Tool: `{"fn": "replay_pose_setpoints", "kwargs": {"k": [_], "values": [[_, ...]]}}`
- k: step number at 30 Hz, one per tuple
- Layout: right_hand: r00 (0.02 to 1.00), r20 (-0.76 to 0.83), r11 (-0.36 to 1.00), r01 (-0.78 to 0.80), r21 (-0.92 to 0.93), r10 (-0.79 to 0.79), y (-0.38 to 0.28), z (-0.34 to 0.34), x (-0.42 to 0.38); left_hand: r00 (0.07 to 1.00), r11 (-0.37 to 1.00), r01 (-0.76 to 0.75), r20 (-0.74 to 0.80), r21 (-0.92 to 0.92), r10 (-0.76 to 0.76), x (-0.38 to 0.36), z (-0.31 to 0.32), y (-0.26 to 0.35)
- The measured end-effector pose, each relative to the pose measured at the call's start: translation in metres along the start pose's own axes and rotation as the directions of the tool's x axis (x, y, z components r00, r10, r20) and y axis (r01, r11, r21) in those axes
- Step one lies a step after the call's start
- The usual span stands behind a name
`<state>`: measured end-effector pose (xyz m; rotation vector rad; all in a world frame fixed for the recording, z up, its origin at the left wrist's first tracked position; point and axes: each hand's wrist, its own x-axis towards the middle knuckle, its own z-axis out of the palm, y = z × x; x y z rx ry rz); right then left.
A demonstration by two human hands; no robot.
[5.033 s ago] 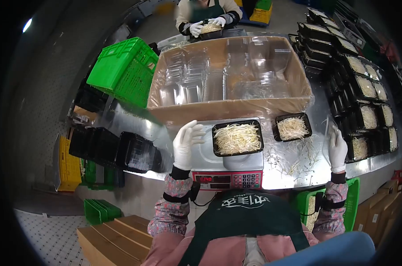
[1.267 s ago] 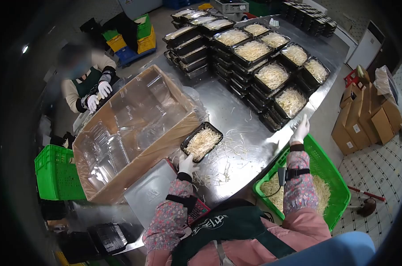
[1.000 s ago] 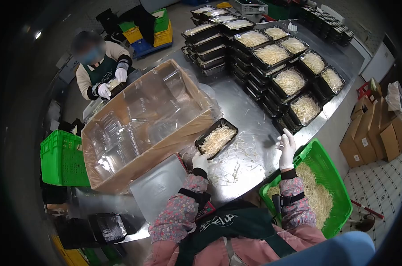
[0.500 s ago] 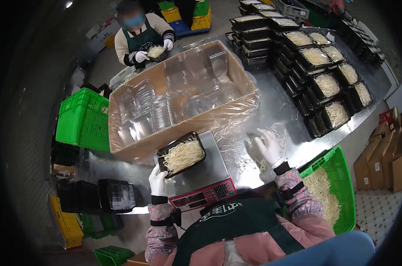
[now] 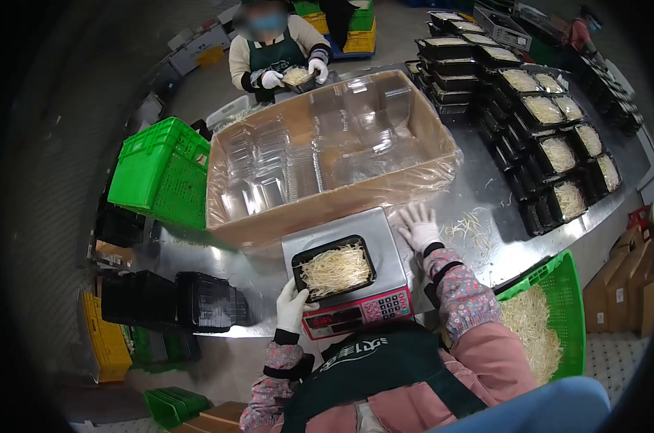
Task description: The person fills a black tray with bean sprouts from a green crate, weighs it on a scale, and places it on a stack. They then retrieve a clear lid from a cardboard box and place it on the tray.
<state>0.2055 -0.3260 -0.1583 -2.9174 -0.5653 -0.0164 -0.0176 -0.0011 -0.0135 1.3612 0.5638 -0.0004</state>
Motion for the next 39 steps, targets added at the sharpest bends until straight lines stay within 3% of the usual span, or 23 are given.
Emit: {"fn": "replay_pose_setpoints", "kwargs": {"k": [3,5,7,9,11,12,13,15,17,18,19,21,22,23,24,25,26,29,30,33,35,37,39], "values": [[0.932,-0.014,0.932,-0.362,-0.026,0.362,0.031,-0.012,-0.012,0.998,0.997,-0.035,-0.052,0.07,0.039,-0.005,-0.024,-0.014],[0.865,-0.098,0.87,-0.493,0.007,0.492,0.04,-0.014,-0.015,0.994,0.999,-0.011,-0.112,0.039,0.016,-0.011,-0.035,-0.015],[0.859,-0.258,0.894,-0.399,0.205,0.442,0.027,-0.034,-0.015,0.99,0.999,0.031,-0.136,-0.035,-0.036,-0.012,-0.04,-0.016],[0.862,-0.318,0.903,-0.3,0.308,0.395,-0.013,-0.058,-0.009,0.986,0.998,-0.057,-0.156,0.018,0.059,-0.005,-0.022,-0.015],[0.894,-0.389,0.841,0.025,0.54,0.223,-0.047,-0.066,-0.002,0.979,0.978,-0.185,-0.065,0.101,0.192,0.006,-0.003,-0.012],[0.899,-0.402,0.84,0.08,0.537,0.172,-0.071,-0.076,-0.003,0.987,0.987,-0.151,-0.04,0.061,0.154,0.014,-0.004,-0.017],[0.927,-0.367,0.855,0.126,0.503,0.079,-0.084,-0.079,0.001,0.993,0.993,-0.116,-0.015,0.021,0.117,0.018,-0.005,-0.016],[0.943,-0.305,0.937,0.22,0.273,-0.133,-0.114,-0.088,0.003,0.987,0.987,-0.115,-0.128,-0.111,0.1,0.01,-0.02,-0.01],[0.965,-0.173,0.959,0.224,0.172,-0.195,-0.149,-0.086,0.007,0.875,0.903,-0.427,-0.28,-0.057,0.396,0.035,-0.081,-0.053],[0.955,-0.182,0.931,0.274,0.239,-0.234,-0.165,-0.063,0.014,0.899,0.934,-0.342,-0.325,-0.099,0.295,0.014,-0.091,-0.025],[0.944,-0.155,0.937,0.314,0.155,-0.291,-0.188,-0.058,0.018,0.91,0.954,-0.26,-0.367,-0.148,0.191,-0.014,-0.094,0.014],[0.864,-0.208,0.852,0.494,0.173,-0.459,-0.24,-0.046,0.016,0.823,0.936,-0.34,-0.51,-0.09,0.25,-0.037,-0.108,0.042],[0.801,-0.246,0.752,0.598,0.276,-0.546,-0.27,-0.051,0.008,0.803,0.917,-0.388,-0.523,-0.094,0.286,-0.043,-0.118,0.046],[0.693,-0.208,0.636,0.718,0.283,-0.69,-0.296,-0.05,-0.004,0.786,0.897,-0.431,-0.528,-0.098,0.32,-0.05,-0.126,0.047],[0.604,0.014,0.573,0.749,0.332,-0.797,-0.315,-0.05,-0.022,0.767,0.896,-0.434,-0.562,-0.097,0.311,-0.054,-0.129,0.047],[0.432,-0.059,0.41,0.884,0.222,-0.9,-0.334,0.001,-0.038,0.776,0.897,-0.429,-0.553,-0.107,0.305,-0.056,-0.134,0.044],[0.416,-0.13,0.387,0.9,0.201,-0.9,-0.337,-0.002,-0.071,0.783,0.897,-0.426,-0.545,-0.12,0.299,-0.058,-0.134,0.042],[0.439,-0.134,0.395,0.88,0.265,-0.889,-0.312,0.001,-0.098,0.823,0.905,-0.398,-0.492,-0.147,0.282,-0.057,-0.115,0.052],[0.483,0.013,0.465,0.835,0.296,-0.876,-0.288,-0.045,-0.098,0.849,0.914,-0.375,-0.454,-0.158,0.27,-0.052,-0.106,0.052],[0.744,-0.086,0.709,0.66,0.247,-0.663,-0.209,-0.065,-0.106,0.919,0.942,-0.306,-0.299,-0.134,0.256,-0.016,-0.087,0.034],[0.919,-0.108,0.899,0.394,0.191,-0.379,-0.153,-0.083,-0.116,0.958,0.943,-0.263,-0.169,-0.202,0.231,0.009,-0.056,0.018],[0.991,-0.131,0.998,0.037,0.056,-0.03,-0.104,-0.088,-0.14,0.987,0.968,-0.162,-0.024,-0.192,0.16,0.024,-0.014,0.01],[0.966,-0.077,0.963,-0.233,0.137,0.245,-0.069,-0.084,-0.177,0.989,0.975,-0.08,0.105,-0.206,0.103,0.03,0.027,0.01]]}}
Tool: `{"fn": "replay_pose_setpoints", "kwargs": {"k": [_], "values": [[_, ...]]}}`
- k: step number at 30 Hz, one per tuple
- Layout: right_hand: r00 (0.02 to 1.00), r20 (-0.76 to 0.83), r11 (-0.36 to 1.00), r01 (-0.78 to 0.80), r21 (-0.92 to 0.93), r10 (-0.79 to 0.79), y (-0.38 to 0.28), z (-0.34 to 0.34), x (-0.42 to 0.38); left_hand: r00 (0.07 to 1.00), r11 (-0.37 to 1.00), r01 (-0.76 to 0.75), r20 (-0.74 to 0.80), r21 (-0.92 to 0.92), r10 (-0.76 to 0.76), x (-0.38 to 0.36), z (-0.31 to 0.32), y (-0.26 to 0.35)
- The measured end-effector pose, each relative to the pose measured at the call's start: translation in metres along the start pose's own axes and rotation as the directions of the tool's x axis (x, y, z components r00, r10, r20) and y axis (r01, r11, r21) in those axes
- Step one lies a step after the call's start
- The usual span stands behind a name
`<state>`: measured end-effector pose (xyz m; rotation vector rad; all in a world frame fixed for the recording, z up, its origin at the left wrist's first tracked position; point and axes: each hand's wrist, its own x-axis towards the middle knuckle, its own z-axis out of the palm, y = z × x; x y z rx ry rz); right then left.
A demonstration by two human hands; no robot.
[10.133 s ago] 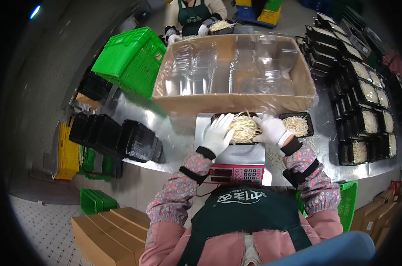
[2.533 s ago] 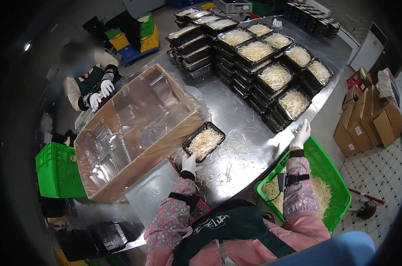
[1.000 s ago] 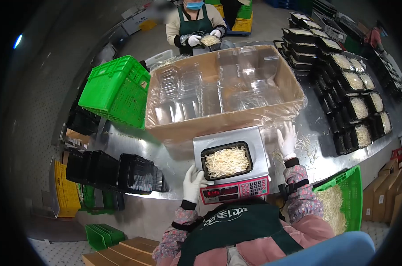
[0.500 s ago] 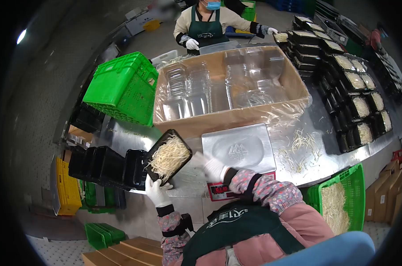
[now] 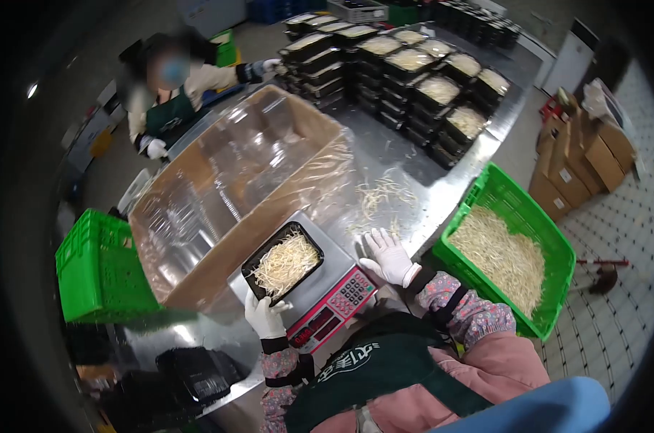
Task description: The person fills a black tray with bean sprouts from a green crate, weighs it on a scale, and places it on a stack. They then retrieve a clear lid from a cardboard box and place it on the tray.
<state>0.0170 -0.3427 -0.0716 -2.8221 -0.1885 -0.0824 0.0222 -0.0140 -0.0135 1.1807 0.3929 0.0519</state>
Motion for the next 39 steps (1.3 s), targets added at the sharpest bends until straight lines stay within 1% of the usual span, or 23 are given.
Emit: {"fn": "replay_pose_setpoints", "kwargs": {"k": [4,5,7,8,9,10,11,14,16,17,18,20,21,23,25,27,28,30,32,34,36,37,39], "values": [[0.996,-0.051,0.967,-0.063,0.247,0.078,0.029,-0.04,-0.081,0.997,0.991,-0.047,0.064,0.128,0.039,0.023,0.04,-0.031],[0.987,-0.107,0.952,-0.081,0.294,0.117,0.036,-0.042,-0.102,0.998,0.98,-0.056,-0.007,0.192,0.059,0.041,0.028,-0.05],[0.957,-0.216,0.935,-0.114,0.335,0.194,0.042,-0.056,-0.136,0.998,0.945,0.032,-0.063,0.325,-0.012,0.018,0.052,-0.008],[0.943,-0.229,0.93,-0.156,0.332,0.24,0.047,-0.069,-0.154,0.991,0.882,-0.107,-0.025,0.459,0.134,0.027,0.034,-0.006],[0.911,-0.281,0.92,-0.204,0.334,0.304,0.054,-0.079,-0.171,0.979,0.814,-0.055,-0.128,0.578,0.157,0.009,0.042,0.014],[0.874,-0.327,0.907,-0.245,0.342,0.359,0.063,-0.087,-0.189,0.761,0.454,-0.461,0.076,0.762,0.644,0.054,-0.006,-0.014],[0.823,-0.405,0.91,-0.299,0.288,0.398,0.077,-0.095,-0.208,0.75,0.437,-0.439,0.052,0.785,0.659,0.054,-0.008,0.0],[0.613,-0.52,0.793,-0.554,0.254,0.595,0.133,-0.106,-0.27,0.716,0.51,-0.536,0.043,0.673,0.697,0.03,0.03,0.022],[0.452,-0.529,0.657,-0.691,0.302,0.719,0.177,-0.109,-0.308,0.83,0.711,-0.535,0.128,0.455,0.543,0.003,0.085,0.015],[0.384,-0.471,0.564,-0.755,0.334,0.794,0.203,-0.11,-0.322,0.804,0.63,-0.585,0.264,0.511,0.533,-0.023,0.124,0.014],[0.378,-0.405,0.514,-0.8,0.311,0.833,0.231,-0.106,-0.336,0.781,0.664,-0.624,0.346,0.411,0.52,-0.033,0.151,-0.003],[0.363,-0.217,0.417,-0.855,0.309,0.906,0.271,-0.107,-0.341,0.789,0.793,-0.507,0.553,0.337,0.269,-0.05,0.199,-0.038],[0.364,-0.212,0.417,-0.849,0.324,0.907,0.292,-0.101,-0.338,0.728,0.815,-0.477,0.668,0.329,0.156,-0.069,0.227,-0.05],[0.483,0.036,0.471,-0.866,0.169,0.875,0.334,-0.079,-0.323,0.627,0.815,-0.428,0.778,0.391,-0.044,-0.098,0.274,-0.082],[0.593,0.195,0.572,-0.805,0.16,0.781,0.355,-0.063,-0.284,0.55,0.763,-0.452,0.818,0.462,-0.168,-0.123,0.315,-0.118],[0.732,0.237,0.715,-0.678,0.172,0.638,0.358,-0.049,-0.235,0.455,0.745,-0.522,0.874,0.417,-0.17,-0.12,0.335,-0.176],[0.799,0.229,0.785,-0.595,0.171,0.556,0.356,-0.04,-0.211,0.374,0.583,-0.719,0.918,0.378,-0.134,-0.121,0.348,-0.191],[0.859,0.264,0.813,-0.504,0.292,0.438,0.349,-0.031,-0.169,0.436,0.651,-0.627,0.885,0.428,-0.161,-0.132,0.363,-0.213],[0.854,0.319,0.827,-0.497,0.264,0.411,0.331,-0.02,-0.134,0.473,0.63,-0.623,0.865,0.464,-0.169,-0.131,0.363,-0.232],[0.877,0.308,0.899,-0.42,0.122,0.368,0.297,-0.009,-0.118,0.512,0.574,-0.618,0.829,0.538,-0.226,-0.128,0.353,-0.244],[0.955,0.17,0.968,-0.25,0.017,0.244,0.275,0.003,-0.128,0.497,0.554,-0.633,0.833,0.54,-0.244,-0.132,0.356,-0.239],[0.974,0.189,0.976,-0.154,0.151,0.125,0.275,-0.003,-0.139,0.516,0.573,-0.593,0.813,0.566,-0.27,-0.135,0.357,-0.236],[0.995,0.101,0.978,-0.002,0.208,-0.019,0.283,0.009,-0.176,0.524,0.572,-0.564,0.794,0.595,-0.309,-0.137,0.363,-0.231]]}}
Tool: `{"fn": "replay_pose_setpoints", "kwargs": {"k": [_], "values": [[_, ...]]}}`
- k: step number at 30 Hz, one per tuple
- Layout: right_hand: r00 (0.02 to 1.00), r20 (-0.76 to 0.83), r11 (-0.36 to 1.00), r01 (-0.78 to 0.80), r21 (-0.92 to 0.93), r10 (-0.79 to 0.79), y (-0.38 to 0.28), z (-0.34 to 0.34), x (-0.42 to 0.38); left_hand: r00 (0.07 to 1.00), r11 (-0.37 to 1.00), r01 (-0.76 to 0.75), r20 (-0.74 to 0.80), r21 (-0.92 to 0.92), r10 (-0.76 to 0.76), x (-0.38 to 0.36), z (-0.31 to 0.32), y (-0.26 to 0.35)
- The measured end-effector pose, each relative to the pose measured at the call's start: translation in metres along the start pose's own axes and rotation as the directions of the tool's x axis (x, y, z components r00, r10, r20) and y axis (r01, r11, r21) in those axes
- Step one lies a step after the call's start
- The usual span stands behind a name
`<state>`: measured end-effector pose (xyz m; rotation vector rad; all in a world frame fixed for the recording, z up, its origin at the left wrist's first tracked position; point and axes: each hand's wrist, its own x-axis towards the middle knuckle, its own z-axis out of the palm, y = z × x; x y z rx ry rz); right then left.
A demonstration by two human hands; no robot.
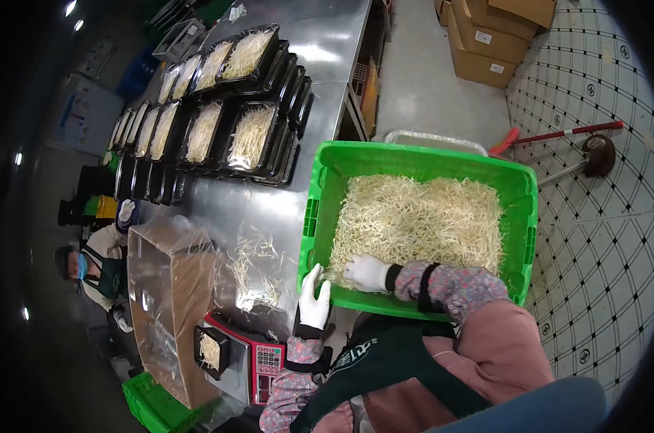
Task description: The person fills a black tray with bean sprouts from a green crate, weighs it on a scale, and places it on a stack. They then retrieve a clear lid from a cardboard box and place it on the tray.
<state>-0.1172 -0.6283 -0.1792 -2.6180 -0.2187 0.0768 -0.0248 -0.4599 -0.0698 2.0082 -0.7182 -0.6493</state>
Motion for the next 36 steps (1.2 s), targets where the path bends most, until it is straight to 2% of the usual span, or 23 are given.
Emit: {"fn": "replay_pose_setpoints", "kwargs": {"k": [1,4,5,7,9,11,12,14,16,17,18,19,21,23,25,27,29,31,33,34,35,36], "values": [[0.998,0.049,0.999,0.039,0.012,-0.04,0.006,-0.002,-0.023,1.0,1.0,-0.001,0.009,-0.006,0.001,0.003,-0.001,0.005],[1.0,0.005,0.977,0.016,0.212,-0.017,0.016,-0.04,-0.09,0.992,0.993,-0.079,0.108,0.09,0.069,0.014,-0.003,0.012],[1.0,0.01,0.976,0.004,0.218,-0.006,0.02,-0.056,-0.103,0.987,0.993,-0.091,0.139,0.075,0.08,0.022,0.0,0.01],[0.986,-0.013,0.886,-0.142,0.442,0.164,0.042,-0.092,-0.117,0.966,0.987,-0.109,0.248,0.115,0.077,0.043,0.008,0.009],[0.902,0.17,0.793,-0.43,0.431,0.397,0.089,-0.109,-0.119,0.926,0.971,-0.099,0.377,0.218,0.01,0.064,0.02,0.028],[0.69,0.221,0.672,-0.723,0.159,0.69,0.127,-0.115,-0.111,0.888,0.966,-0.116,0.459,0.232,-0.003,0.088,0.041,0.022],[0.686,0.221,0.666,-0.727,0.168,0.693,0.131,-0.1,-0.109,0.878,0.958,-0.113,0.477,0.263,-0.028,0.098,0.053,0.019],[0.564,-0.03,0.565,-0.825,0.013,0.825,0.133,-0.071,-0.099,0.876,0.946,-0.115,0.481,0.302,-0.047,0.113,0.071,0.021],[0.68,0.133,0.692,-0.717,-0.084,0.721,0.092,-0.067,-0.083,0.875,0.946,-0.105,0.481,0.306,-0.059,0.121,0.078,0.02],[0.737,0.214,0.754,-0.657,0.004,0.641,0.079,-0.049,-0.079,0.876,0.949,-0.085,0.477,0.303,-0.074,0.123,0.082,0.017],[0.863,0.034,0.863,-0.503,-0.058,0.505,0.053,-0.047,-0.088,0.865,0.938,-0.106,0.495,0.329,-0.076,0.124,0.081,0.01],[0.913,0.071,0.916,-0.401,-0.028,0.402,0.04,-0.038,-0.096,0.863,0.936,-0.11,0.5,0.335,-0.077,0.121,0.077,0.009],[0.977,0.026,0.966,-0.215,0.147,0.213,0.025,-0.028,-0.124,0.783,0.886,-0.202,0.613,0.417,-0.11,0.112,0.07,0.005],[0.989,0.065,0.983,-0.138,0.123,0.131,0.024,-0.045,-0.154,0.61,0.871,-0.18,0.747,0.457,-0.266,0.106,0.068,0.009],[0.985,0.111,0.99,-0.136,0.023,0.132,0.034,-0.068,-0.177,0.496,0.805,-0.266,0.791,0.53,-0.357,0.101,0.073,0.005],[0.975,0.11,0.981,-0.193,0.002,0.192,0.043,-0.08,-0.195,0.479,0.81,-0.273,0.804,0.519,-0.353,0.093,0.079,0.0],[0.839,0.158,0.847,-0.531,0.029,0.521,0.049,-0.089,-0.202,0.436,0.807,-0.284,0.82,0.517,-0.372,0.09,0.092,0.002],[0.816,0.163,0.826,-0.564,0.017,0.554,0.043,-0.083,-0.191,0.451,0.772,-0.3,0.797,0.56,-0.402,0.081,0.109,0.01],[0.857,0.244,0.889,-0.454,-0.056,0.453,0.024,-0.082,-0.164,0.467,0.752,-0.334,0.792,0.569,-0.392,0.076,0.123,0.017],[0.92,0.103,0.922,-0.363,-0.138,0.377,0.012,-0.077,-0.155,0.484,0.695,-0.347,0.755,0.63,-0.442,0.073,0.133,0.017],[0.92,0.099,0.921,-0.365,-0.139,0.379,0.01,-0.06,-0.139,0.503,0.633,-0.359,0.713,0.686,-0.488,0.073,0.137,0.016],[0.927,0.045,0.928,-0.372,0.009,0.372,0.017,-0.035,-0.123,0.634,0.667,-0.406,0.718,0.625,-0.287,0.067,0.139,-0.008]]}}
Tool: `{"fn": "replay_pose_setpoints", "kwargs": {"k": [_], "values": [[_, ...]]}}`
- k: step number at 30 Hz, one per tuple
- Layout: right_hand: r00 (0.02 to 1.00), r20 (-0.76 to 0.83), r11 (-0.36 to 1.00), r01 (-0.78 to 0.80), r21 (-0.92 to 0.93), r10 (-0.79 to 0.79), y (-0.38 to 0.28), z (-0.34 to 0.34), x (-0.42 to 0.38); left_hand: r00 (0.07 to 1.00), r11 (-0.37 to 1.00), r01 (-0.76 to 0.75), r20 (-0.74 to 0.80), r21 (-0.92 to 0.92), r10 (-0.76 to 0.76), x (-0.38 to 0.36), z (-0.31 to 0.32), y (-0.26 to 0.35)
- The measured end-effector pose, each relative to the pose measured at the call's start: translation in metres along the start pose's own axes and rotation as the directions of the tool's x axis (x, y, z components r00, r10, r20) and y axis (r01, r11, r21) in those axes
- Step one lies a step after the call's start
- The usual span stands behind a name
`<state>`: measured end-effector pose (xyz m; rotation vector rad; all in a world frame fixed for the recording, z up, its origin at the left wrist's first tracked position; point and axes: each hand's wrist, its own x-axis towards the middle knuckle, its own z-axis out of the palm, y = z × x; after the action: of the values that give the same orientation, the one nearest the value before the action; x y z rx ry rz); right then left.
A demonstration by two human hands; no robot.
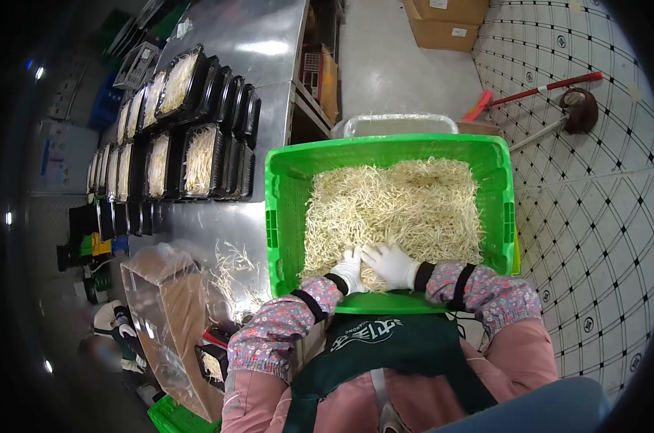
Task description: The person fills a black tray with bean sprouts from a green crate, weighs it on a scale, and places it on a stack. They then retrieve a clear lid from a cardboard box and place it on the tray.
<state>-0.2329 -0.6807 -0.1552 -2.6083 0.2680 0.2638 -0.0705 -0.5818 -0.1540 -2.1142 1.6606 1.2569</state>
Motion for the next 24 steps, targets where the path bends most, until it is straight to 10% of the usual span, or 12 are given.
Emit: {"fn": "replay_pose_setpoints", "kwargs": {"k": [6,10,13,24], "values": [[0.974,-0.113,0.896,-0.133,0.423,0.198,0.04,-0.034,-0.034,0.971,0.97,-0.241,-0.013,-0.021,0.24,-0.004,-0.027,-0.048],[0.882,-0.125,0.886,-0.462,-0.036,0.455,0.085,-0.058,-0.082,0.985,0.982,-0.173,0.04,0.077,0.17,-0.019,-0.05,-0.059],[0.759,0.011,0.757,-0.651,0.062,0.651,0.098,-0.058,-0.07,0.993,0.969,-0.078,0.104,0.236,0.055,-0.022,-0.053,-0.03],[0.984,-0.045,0.899,-0.139,0.415,0.172,0.013,-0.039,-0.009,0.957,0.959,-0.283,0.077,0.017,0.281,-0.017,-0.072,-0.055]]}}
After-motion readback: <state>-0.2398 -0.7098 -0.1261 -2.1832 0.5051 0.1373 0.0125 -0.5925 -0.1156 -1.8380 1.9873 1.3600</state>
